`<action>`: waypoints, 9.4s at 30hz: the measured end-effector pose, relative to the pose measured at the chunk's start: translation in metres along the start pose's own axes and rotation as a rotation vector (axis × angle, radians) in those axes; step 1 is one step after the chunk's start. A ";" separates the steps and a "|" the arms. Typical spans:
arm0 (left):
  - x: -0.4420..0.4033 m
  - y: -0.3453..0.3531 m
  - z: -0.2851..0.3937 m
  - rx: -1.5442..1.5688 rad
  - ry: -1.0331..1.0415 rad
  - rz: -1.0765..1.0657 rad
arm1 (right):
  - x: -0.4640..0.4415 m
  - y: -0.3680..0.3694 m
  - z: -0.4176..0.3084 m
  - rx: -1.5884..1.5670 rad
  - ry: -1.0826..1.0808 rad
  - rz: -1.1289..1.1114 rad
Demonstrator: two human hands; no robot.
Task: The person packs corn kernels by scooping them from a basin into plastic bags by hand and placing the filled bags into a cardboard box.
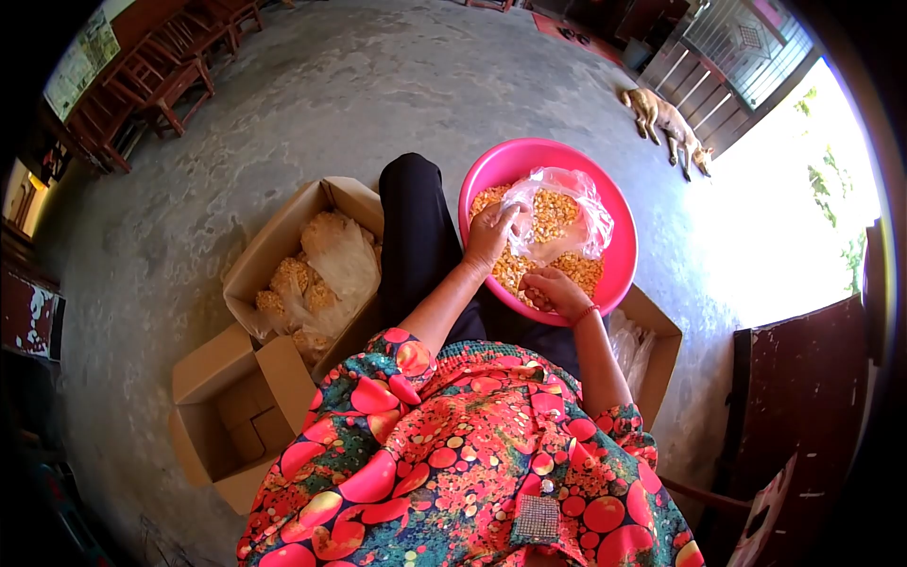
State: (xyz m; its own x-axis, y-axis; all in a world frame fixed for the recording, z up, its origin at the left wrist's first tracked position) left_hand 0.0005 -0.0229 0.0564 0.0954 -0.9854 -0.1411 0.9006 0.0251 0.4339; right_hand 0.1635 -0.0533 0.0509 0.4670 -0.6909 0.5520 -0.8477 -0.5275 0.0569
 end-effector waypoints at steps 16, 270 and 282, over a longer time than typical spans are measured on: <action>-0.002 -0.002 -0.005 0.014 -0.047 -0.066 | 0.007 0.004 -0.007 -0.089 0.004 -0.111; 0.003 0.000 -0.013 -0.460 -0.062 -0.180 | -0.024 -0.055 0.043 -0.272 -0.722 1.009; 0.000 -0.004 -0.009 -0.164 -0.116 -0.027 | 0.042 -0.036 -0.043 -0.478 -0.843 0.562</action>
State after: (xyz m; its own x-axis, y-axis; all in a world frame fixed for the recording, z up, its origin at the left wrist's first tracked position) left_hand 0.0010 -0.0216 0.0463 0.0291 -0.9987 -0.0427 0.9602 0.0160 0.2789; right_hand 0.2030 -0.0423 0.1075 -0.1446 -0.9809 -0.1299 -0.9169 0.0835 0.3903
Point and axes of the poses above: each hand's wrist, its own x-axis away from the middle knuckle, its own y-axis out of the palm, z = x × y, the point moved 1 cm from there along -x, towards the middle knuckle, and after that the axes turned 1 degree about -x, right-handed, at the moved point
